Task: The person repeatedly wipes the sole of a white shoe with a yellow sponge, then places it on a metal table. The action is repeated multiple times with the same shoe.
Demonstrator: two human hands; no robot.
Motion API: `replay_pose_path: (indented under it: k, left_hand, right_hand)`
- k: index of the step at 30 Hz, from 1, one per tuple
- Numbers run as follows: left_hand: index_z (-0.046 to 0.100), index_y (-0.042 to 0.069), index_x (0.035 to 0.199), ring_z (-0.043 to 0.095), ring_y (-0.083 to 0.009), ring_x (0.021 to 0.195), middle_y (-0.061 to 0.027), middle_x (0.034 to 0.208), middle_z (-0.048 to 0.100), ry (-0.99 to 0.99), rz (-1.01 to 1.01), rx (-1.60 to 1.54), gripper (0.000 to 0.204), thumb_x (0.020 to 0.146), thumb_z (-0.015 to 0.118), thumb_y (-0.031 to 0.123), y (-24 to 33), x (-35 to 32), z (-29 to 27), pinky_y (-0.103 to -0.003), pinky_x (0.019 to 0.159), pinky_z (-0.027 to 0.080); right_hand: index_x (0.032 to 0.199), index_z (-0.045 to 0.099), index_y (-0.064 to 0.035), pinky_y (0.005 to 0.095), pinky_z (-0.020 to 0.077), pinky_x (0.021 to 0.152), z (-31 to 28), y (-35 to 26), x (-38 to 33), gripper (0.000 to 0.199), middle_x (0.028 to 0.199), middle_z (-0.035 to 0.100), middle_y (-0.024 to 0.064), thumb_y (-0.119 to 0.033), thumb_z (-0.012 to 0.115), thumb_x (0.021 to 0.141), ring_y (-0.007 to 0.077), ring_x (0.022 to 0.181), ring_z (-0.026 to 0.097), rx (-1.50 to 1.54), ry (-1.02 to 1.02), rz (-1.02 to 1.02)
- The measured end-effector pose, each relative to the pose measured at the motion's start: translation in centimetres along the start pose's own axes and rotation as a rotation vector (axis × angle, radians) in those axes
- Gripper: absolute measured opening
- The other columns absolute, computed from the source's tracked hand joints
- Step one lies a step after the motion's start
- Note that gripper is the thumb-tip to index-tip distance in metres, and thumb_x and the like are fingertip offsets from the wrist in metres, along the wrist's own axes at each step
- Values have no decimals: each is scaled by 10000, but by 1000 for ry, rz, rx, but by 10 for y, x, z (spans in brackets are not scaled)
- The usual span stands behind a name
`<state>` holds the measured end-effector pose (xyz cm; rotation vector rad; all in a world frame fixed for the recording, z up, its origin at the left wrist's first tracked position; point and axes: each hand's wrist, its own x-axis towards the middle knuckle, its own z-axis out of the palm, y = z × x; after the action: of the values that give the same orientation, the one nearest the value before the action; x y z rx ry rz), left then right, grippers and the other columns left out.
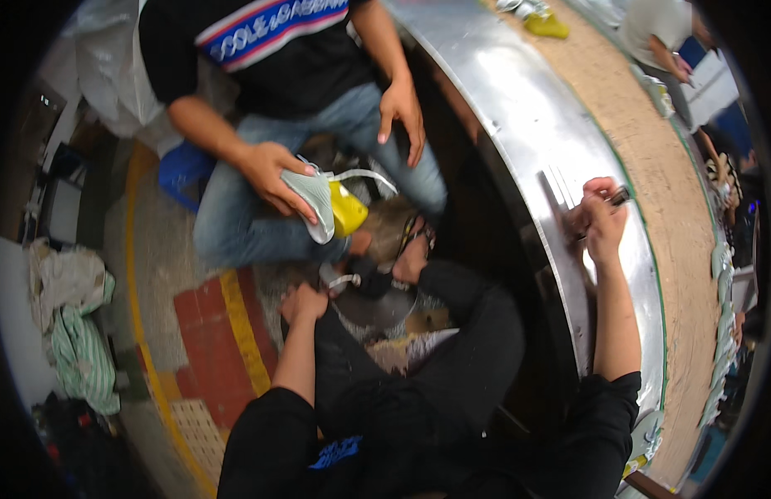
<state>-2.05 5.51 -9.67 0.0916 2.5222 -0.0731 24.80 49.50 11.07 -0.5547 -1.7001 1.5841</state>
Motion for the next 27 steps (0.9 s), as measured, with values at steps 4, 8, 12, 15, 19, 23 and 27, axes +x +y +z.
replay_pose_path:
  k: [4,8,12,15,19,23,27]
  left_hand:
    - [674,168,1340,544,-395,1346,-134,1446,566,78,21,-15,655,884,640,636,-10,7,14,-626,1101,398]
    - [660,79,1274,581,-398,1255,-141,1284,625,214,213,-451,478,874,750,325,-26,-3,9,-555,1047,454]
    - [633,14,1225,598,-378,1162,-193,1201,618,764,617,-719,426,842,775,137,-33,-55,-9,-470,999,481]
    - [659,32,1223,587,-369,1168,-188,1238,613,797,787,-745,449,812,796,149,-26,-104,-19,-467,1021,468]
    - [701,64,1193,570,-346,1196,-117,1287,624,918,1034,-413,464,779,842,218,-2,-115,-30,-492,1054,435]
    - [718,71,1175,558,-354,1221,-90,1268,650,983,1130,-336,514,734,897,266,10,-96,-29,-497,1063,436]
    - [728,87,1153,572,-328,1210,-75,1236,662,1033,1160,-352,491,729,901,264,19,-89,-14,-491,1061,440]
  right_hand:
    - [1110,569,-31,269,369,479,-6,0,-2,125,660,500,-2,-77,561,994,91,518,451,-92,63,-24]
    - [1122,561,-43,269,364,505,16,-22,-30,128,672,462,-17,-98,594,1011,90,529,433,-44,-35,-16]
    - [959,532,-53,286,390,520,57,-52,-112,331,667,451,10,-343,459,1101,128,549,440,65,-367,13]
    - [713,601,-46,277,346,527,78,-52,-183,829,600,518,21,-849,495,890,130,516,461,-63,-457,164]
    - [643,524,-62,285,332,451,94,-7,-223,927,546,503,-13,-944,333,854,109,489,502,-101,-594,462]
    - [673,558,-49,326,377,489,118,27,-252,750,589,523,44,-736,453,956,175,502,527,-77,-592,277]
    - [695,578,-41,340,392,501,136,41,-254,630,619,550,57,-599,515,982,208,524,545,38,-543,105]
